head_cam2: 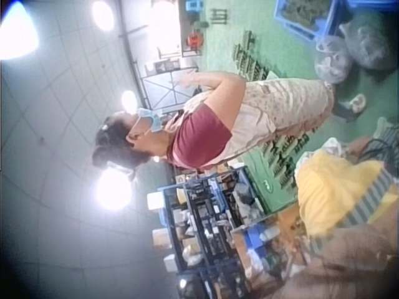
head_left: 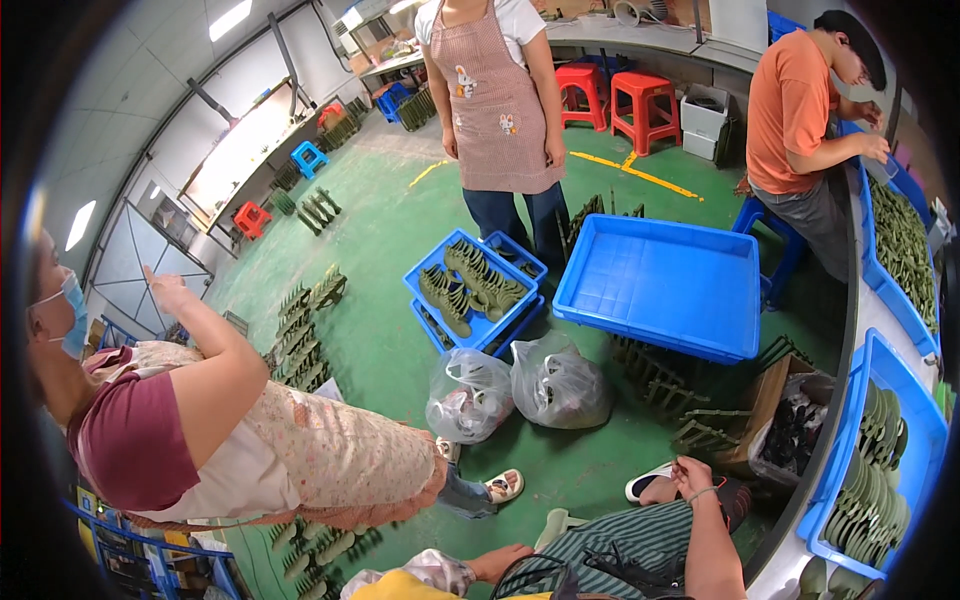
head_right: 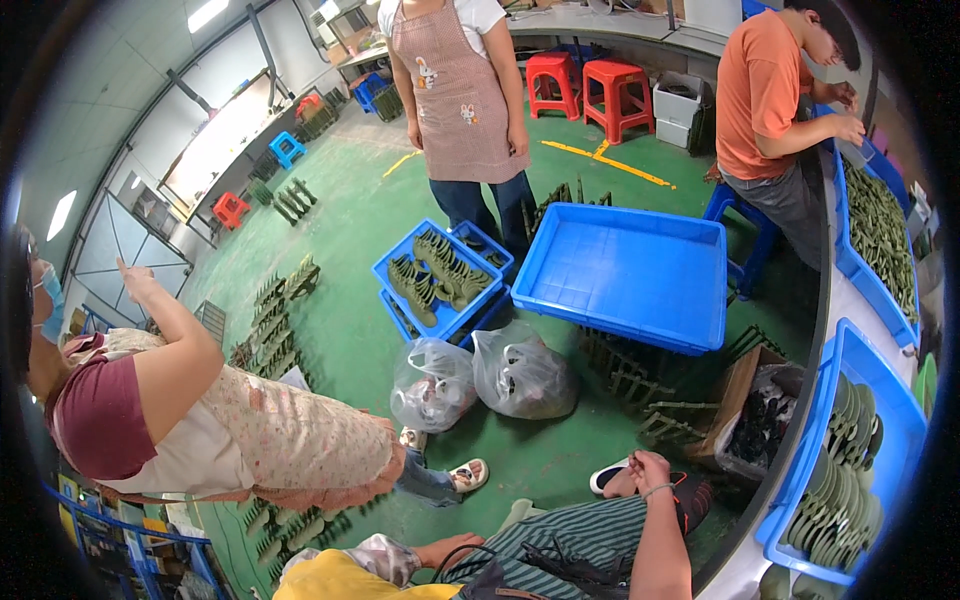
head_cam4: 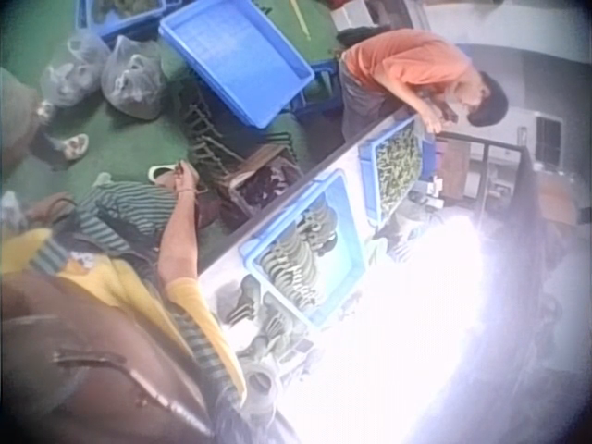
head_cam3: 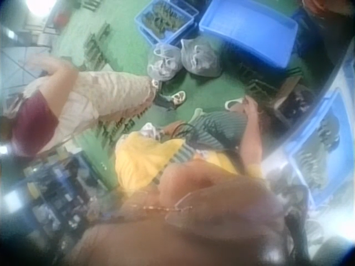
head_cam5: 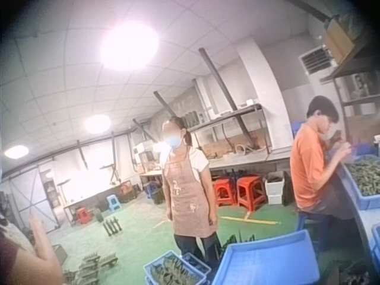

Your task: The person trims excess material from plastic components using a hand tool, attaches small plastic pieces onto propeller blades by hand, and reviews sample parts and paperwork with coworkers.

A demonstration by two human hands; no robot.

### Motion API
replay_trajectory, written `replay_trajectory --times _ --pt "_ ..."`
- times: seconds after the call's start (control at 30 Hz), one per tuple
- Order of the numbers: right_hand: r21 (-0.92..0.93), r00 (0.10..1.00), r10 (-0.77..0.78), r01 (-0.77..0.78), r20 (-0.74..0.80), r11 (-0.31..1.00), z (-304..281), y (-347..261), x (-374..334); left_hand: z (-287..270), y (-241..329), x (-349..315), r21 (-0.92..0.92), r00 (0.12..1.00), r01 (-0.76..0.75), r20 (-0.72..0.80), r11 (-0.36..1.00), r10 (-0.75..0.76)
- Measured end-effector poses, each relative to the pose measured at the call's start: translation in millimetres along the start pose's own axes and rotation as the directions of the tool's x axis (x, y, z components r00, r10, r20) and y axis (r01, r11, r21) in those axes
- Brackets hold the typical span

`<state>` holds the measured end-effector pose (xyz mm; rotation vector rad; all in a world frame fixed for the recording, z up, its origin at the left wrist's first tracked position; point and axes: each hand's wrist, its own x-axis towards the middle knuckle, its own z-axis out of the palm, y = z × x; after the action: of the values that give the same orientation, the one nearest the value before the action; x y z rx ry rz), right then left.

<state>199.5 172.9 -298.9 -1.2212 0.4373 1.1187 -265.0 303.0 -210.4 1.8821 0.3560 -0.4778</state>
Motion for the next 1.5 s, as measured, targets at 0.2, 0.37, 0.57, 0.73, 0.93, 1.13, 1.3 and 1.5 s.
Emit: replay_trajectory --times 0.2,0.37,0.57,0.73,0.93,1.13,1.3,1.5 --pt "-0.014 1.0 -0.013 0.013 -0.005 1.0 6 -2 -2 -3 2 -2 -0.03 0.999 -0.04 -0.02 0.999 0.039" --pt "-0.028 0.999 0.013 -0.014 -0.048 1.0 12 -5 -5 -2 0 -2 -0.038 0.996 -0.089 -0.036 0.995 0.087" --pt "-0.029 0.999 0.028 -0.029 -0.041 0.999 14 -7 -9 2 -8 -1 -0.056 1.0 0.028 -0.004 0.998 -0.028" --pt "-0.061 0.999 0.036 -0.038 -0.039 0.997 11 -6 -9 0 -10 -1 -0.031 1.0 -0.021 -0.001 0.999 0.021" --pt "-0.06 0.999 0.044 -0.045 -0.013 0.997 7 1 2 5 -17 -6 -0.016 0.996 -0.081 -0.038 0.997 0.08" --pt "-0.002 0.999 -0.003 0.003 0.047 1.0 -8 10 11 15 -25 -3 -0.218 0.997 0.067 -0.011 0.974 -0.071" --pt "-0.121 1.0 0.029 -0.029 -0.001 0.992 1 0 -3 6 -8 1 0.005 0.995 0.087 -0.047 0.996 -0.087" --pt "-0.113 1.0 0.024 -0.026 -0.014 0.993 15 -8 -15 -8 3 4 0.004 0.998 0.07 -0.006 0.998 -0.07"
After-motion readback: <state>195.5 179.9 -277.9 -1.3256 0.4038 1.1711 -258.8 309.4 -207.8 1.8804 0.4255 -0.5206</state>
